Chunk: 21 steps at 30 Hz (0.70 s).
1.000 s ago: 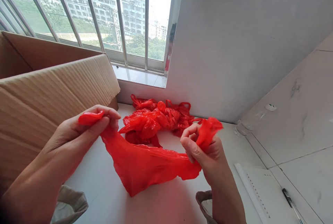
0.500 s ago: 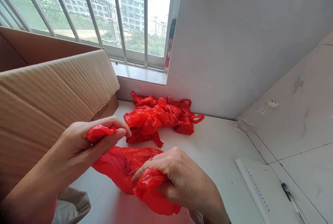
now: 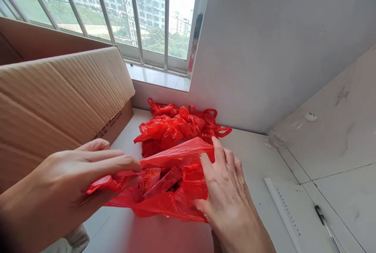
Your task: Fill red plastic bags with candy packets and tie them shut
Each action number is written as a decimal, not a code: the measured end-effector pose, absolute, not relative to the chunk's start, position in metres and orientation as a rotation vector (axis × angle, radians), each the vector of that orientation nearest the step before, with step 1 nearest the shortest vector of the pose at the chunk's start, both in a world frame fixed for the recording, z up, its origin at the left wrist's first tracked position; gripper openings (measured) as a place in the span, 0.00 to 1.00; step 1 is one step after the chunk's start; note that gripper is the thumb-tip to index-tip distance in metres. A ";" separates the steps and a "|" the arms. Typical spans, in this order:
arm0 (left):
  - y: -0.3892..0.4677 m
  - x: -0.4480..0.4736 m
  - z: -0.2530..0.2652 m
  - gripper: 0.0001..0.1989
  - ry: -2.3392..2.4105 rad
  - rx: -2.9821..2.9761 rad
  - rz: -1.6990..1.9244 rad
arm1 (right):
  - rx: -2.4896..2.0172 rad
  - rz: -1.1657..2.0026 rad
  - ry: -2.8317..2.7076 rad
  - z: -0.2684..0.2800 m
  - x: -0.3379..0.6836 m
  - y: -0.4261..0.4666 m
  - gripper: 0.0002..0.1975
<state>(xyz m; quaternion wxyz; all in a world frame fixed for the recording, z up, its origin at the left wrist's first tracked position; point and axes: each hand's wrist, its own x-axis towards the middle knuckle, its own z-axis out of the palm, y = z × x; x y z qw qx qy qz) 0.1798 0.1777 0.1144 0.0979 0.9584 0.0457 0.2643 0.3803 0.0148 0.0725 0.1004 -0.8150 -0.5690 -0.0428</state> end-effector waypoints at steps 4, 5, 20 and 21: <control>0.181 0.169 0.107 0.12 0.311 2.967 0.727 | -2.338 -0.316 -1.762 0.076 0.383 -0.003 0.39; 0.180 0.165 0.105 0.12 0.422 2.952 0.689 | -2.324 -0.335 -1.777 0.078 0.383 -0.006 0.39; 0.130 0.187 0.084 0.10 0.402 2.816 0.513 | -1.767 -0.520 -1.941 0.095 0.371 0.009 0.18; 0.126 0.190 0.082 0.10 0.383 2.845 0.512 | -1.704 -0.464 -1.968 0.094 0.368 0.013 0.16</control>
